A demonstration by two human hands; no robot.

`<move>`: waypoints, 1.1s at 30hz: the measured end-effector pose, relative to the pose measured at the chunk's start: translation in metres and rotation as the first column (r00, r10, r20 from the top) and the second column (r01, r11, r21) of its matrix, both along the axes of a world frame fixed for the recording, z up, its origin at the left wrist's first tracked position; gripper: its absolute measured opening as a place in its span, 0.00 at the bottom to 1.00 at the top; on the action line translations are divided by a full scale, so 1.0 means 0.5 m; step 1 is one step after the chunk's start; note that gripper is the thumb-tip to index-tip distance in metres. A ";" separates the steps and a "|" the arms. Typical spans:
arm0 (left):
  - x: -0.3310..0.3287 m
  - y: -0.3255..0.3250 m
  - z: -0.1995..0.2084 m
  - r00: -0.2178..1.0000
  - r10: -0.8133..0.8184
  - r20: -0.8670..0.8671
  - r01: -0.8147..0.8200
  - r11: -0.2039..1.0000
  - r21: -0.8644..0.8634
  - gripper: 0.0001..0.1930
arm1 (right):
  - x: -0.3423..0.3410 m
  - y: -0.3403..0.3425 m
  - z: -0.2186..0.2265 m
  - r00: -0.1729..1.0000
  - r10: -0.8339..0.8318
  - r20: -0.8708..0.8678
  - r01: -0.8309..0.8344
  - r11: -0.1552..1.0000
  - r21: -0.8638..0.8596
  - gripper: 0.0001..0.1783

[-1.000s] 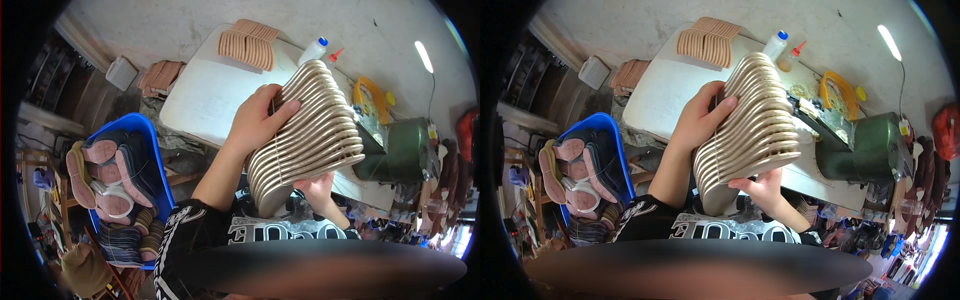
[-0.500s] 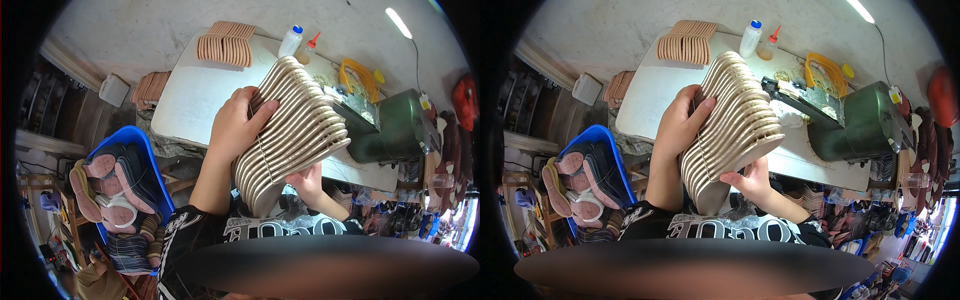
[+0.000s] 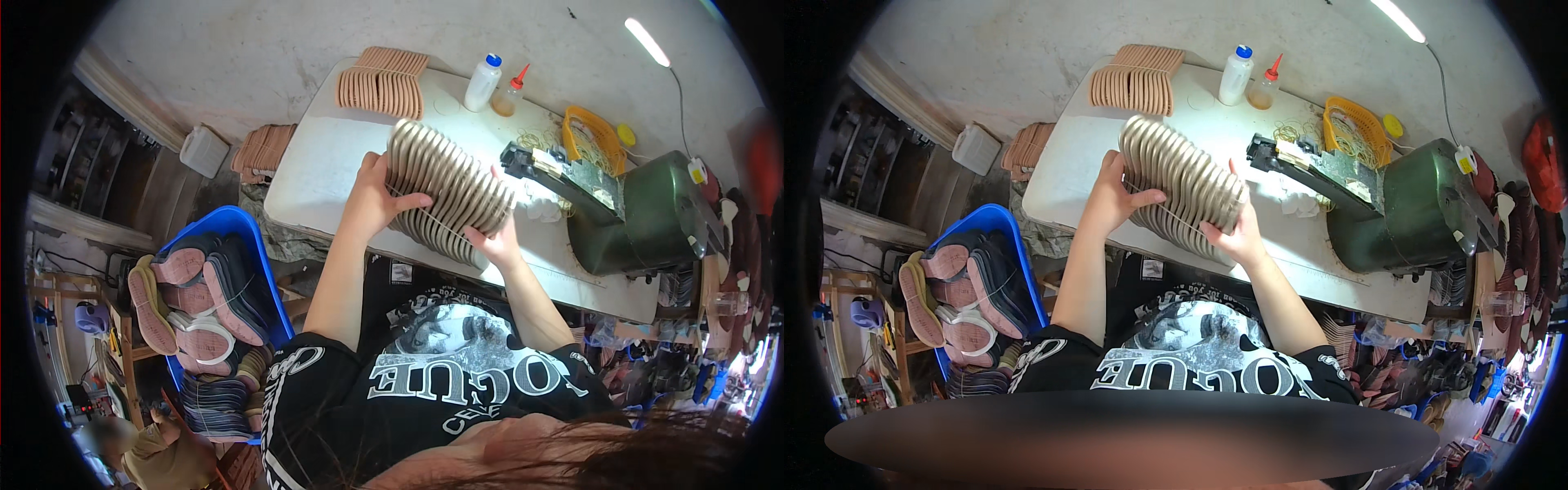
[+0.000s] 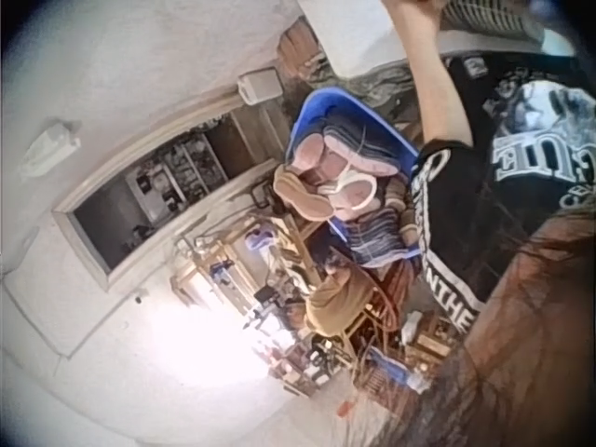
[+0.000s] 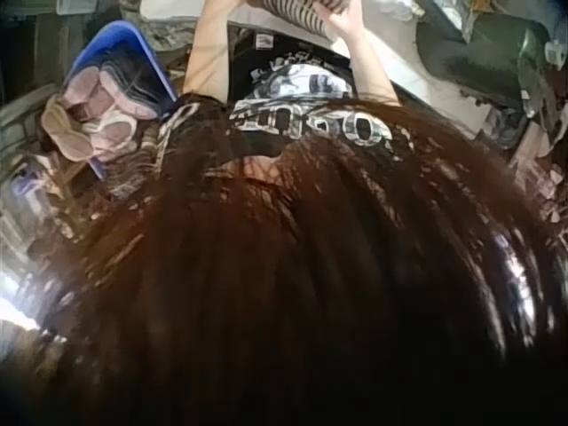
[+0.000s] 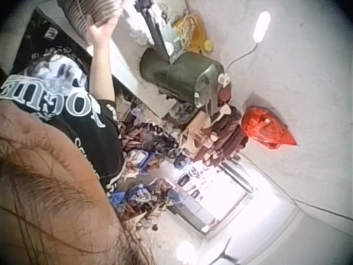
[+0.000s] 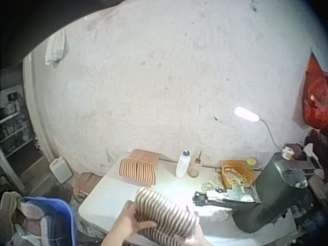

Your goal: The recorder is inspecting and organizing stacks of shoe soles and insoles at a workstation.

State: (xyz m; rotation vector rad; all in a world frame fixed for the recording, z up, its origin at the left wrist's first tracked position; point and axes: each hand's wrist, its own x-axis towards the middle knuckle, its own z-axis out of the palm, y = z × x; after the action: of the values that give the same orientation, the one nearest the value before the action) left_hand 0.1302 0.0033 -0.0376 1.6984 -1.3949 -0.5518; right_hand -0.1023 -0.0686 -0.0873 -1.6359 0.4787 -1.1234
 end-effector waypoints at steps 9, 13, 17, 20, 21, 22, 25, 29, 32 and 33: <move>0.032 -0.037 -0.197 0.854 -0.201 -0.480 0.218 0.976 -0.022 0.42 | -0.031 -0.025 -0.081 0.943 0.005 -0.333 0.097 0.952 0.290 0.35; 0.018 -0.012 -0.193 0.741 -0.165 -0.650 0.131 0.986 -0.102 0.44 | -0.015 0.024 -0.055 0.951 0.010 -0.309 0.068 0.968 0.242 0.39; 0.017 0.031 -0.166 0.610 -0.227 -0.759 0.106 0.973 -0.206 0.42 | 0.009 0.053 -0.002 0.948 0.039 -0.317 -0.029 0.999 0.037 0.43; 0.040 0.049 -0.120 0.837 -0.198 -0.510 0.034 0.949 -0.313 0.44 | 0.018 0.027 0.001 0.892 -0.169 -0.420 -0.041 0.894 -0.446 0.50; 0.053 0.052 -0.106 0.920 -0.199 -0.337 0.055 0.918 -0.392 0.40 | 0.035 0.009 0.013 0.886 -0.203 -0.416 -0.062 0.837 -0.543 0.48; 0.080 0.044 -0.091 0.920 -0.200 -0.338 0.059 0.921 -0.385 0.40 | 0.050 -0.013 0.024 0.880 -0.243 -0.408 -0.082 0.768 -0.635 0.45; 0.165 0.047 -0.082 0.940 0.022 0.341 0.097 0.940 -0.328 0.35 | 0.086 -0.058 0.014 0.651 -0.530 -0.544 -0.041 0.690 -0.723 0.37; 0.187 0.143 -0.147 0.812 0.046 0.582 -0.018 0.998 -0.053 0.29 | 0.040 -0.048 -0.063 0.722 -0.233 -0.651 -0.026 0.932 -0.363 0.32; 0.133 0.149 -0.138 0.975 0.165 -0.147 -0.142 0.977 0.160 0.29 | 0.035 0.008 -0.072 0.864 0.009 -0.503 0.141 0.956 0.259 0.32; 0.104 0.143 -0.130 0.792 0.309 -0.527 -0.135 0.930 0.342 0.31 | 0.048 0.014 -0.056 0.859 0.011 -0.513 0.142 0.955 0.259 0.32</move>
State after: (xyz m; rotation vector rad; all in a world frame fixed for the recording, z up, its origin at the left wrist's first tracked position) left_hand 0.1822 0.0746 -0.1024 1.6903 -0.6844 -1.0689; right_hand -0.0781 -0.0615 -0.1152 -1.6525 1.0034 -0.6110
